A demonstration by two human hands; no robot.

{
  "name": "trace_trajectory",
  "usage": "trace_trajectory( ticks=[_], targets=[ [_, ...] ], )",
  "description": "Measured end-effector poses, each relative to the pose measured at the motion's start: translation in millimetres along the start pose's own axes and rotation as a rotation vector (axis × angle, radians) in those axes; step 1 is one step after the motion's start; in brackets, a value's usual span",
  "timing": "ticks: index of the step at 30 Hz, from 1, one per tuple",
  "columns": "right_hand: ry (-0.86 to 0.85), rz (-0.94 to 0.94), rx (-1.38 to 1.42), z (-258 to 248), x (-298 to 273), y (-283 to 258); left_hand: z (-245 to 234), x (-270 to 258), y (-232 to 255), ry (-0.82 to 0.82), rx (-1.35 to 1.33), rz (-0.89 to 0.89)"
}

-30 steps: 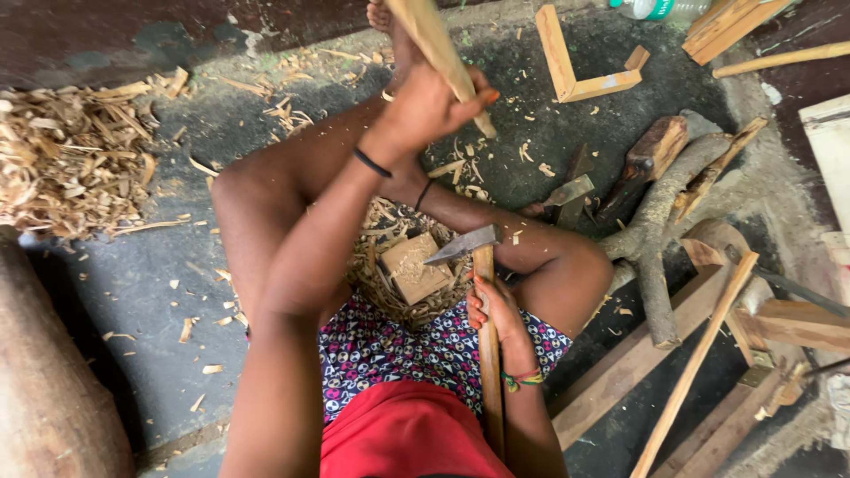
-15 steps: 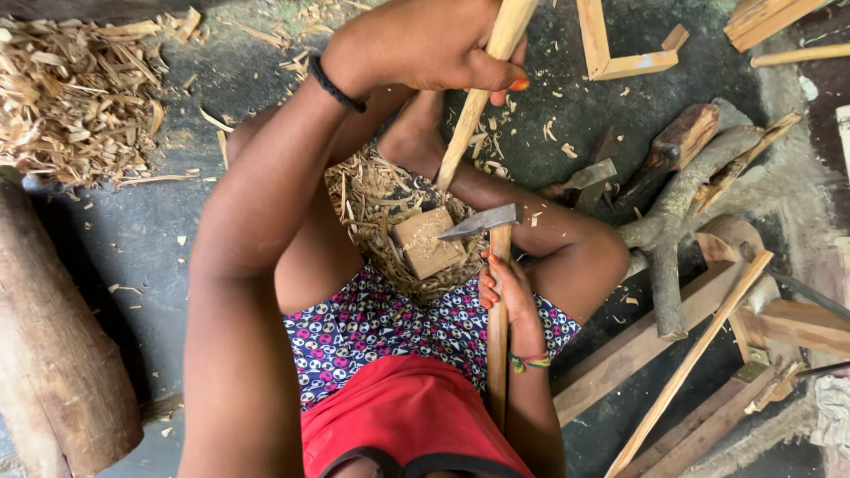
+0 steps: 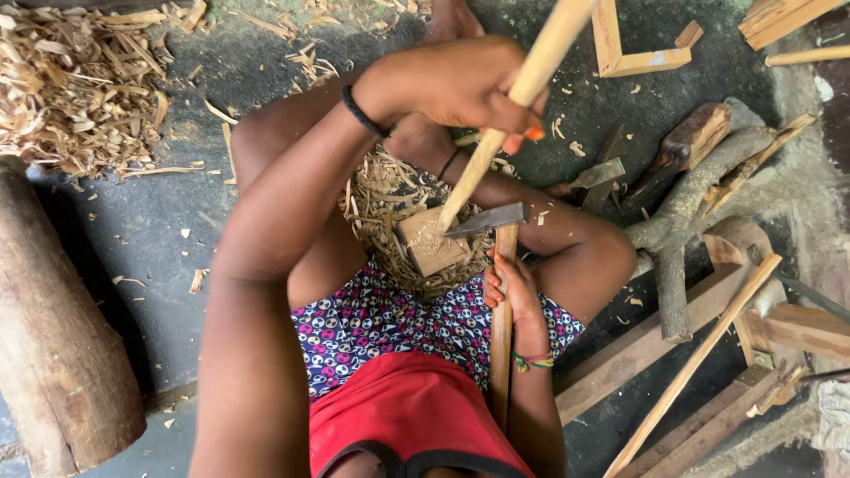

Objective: The person sits on the floor and uses a hammer and chisel to carve a long wooden stick. They hold the stick between their legs and repeatedly strike the chisel to shape the wood, producing wood shavings.

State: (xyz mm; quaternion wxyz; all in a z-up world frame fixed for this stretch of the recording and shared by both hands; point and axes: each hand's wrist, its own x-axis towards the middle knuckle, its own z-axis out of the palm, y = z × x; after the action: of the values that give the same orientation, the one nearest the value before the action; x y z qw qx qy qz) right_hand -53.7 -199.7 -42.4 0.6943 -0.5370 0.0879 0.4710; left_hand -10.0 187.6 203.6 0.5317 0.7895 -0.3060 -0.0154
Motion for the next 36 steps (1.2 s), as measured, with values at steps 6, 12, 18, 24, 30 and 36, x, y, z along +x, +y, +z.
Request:
trace_trajectory(
  ticks=[6, 12, 18, 24, 30, 36],
  targets=[
    [0.006, 0.007, -0.028, 2, -1, -1, 32, 0, -39, 0.043, -0.548, 0.131],
    [0.011, 0.012, -0.028, -1, 0, 1, 67, 2, -65, 0.496, -0.925, 0.054],
    [0.076, 0.026, -0.196, 42, -8, -15, 73, 27, -79, 0.845, -0.536, 0.009],
    [0.132, -0.094, -0.349, 104, -49, -54, 71, 30, -125, 1.031, -0.216, 0.006],
    [0.030, -0.424, -0.305, 131, -118, -123, 79, 42, -133, 1.044, -0.093, 0.001],
    [0.099, -0.214, -0.429, 114, -75, -101, 78, 56, -101, 1.161, 0.083, 0.105]
  ],
)
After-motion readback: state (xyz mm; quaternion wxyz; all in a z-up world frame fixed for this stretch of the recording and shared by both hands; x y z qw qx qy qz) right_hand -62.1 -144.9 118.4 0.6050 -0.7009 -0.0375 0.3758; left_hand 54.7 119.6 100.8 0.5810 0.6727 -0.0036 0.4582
